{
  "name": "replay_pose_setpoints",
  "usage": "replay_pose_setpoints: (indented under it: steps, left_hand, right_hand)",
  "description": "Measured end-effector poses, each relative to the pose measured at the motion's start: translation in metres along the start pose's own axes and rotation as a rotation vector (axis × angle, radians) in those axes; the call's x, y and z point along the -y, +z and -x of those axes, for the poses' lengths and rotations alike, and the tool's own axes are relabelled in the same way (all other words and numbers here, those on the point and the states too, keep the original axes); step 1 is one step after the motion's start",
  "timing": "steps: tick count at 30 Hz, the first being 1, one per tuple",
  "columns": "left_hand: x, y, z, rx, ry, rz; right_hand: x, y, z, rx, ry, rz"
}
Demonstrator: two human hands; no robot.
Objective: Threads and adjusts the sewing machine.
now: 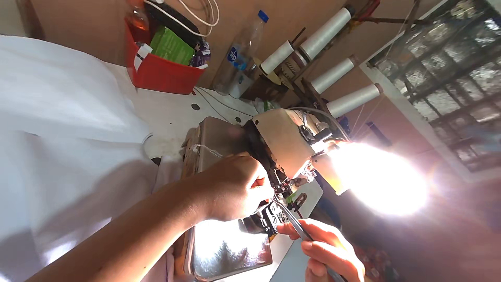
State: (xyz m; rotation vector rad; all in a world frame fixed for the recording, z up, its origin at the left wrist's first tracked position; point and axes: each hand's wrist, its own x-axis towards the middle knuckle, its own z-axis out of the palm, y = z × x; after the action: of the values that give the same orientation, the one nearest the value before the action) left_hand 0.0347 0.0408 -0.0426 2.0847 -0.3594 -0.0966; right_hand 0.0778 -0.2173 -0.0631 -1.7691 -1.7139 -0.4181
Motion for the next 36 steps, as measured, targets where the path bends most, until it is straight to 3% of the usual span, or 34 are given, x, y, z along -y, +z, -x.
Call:
replay_pose_setpoints:
  steps: [22,26,31,36]
  left_hand:
    - [0.001,0.000,-0.001,0.016,0.025,-0.040]
    - [0.003,0.005,-0.003,-0.077,0.010,-0.046]
    - [0.014,0.016,-0.005,-0.347,0.089,-0.069]
    - [0.022,0.024,-0.010,-0.483,0.126,-0.338]
  right_hand:
    - [0.003,0.001,-0.005,0.007,0.016,-0.018]
    - [0.005,0.002,-0.003,0.007,0.038,-0.003]
    - [0.007,0.004,-0.001,0.002,0.074,0.119]
    - [0.000,0.006,0.001,0.026,0.040,0.284]
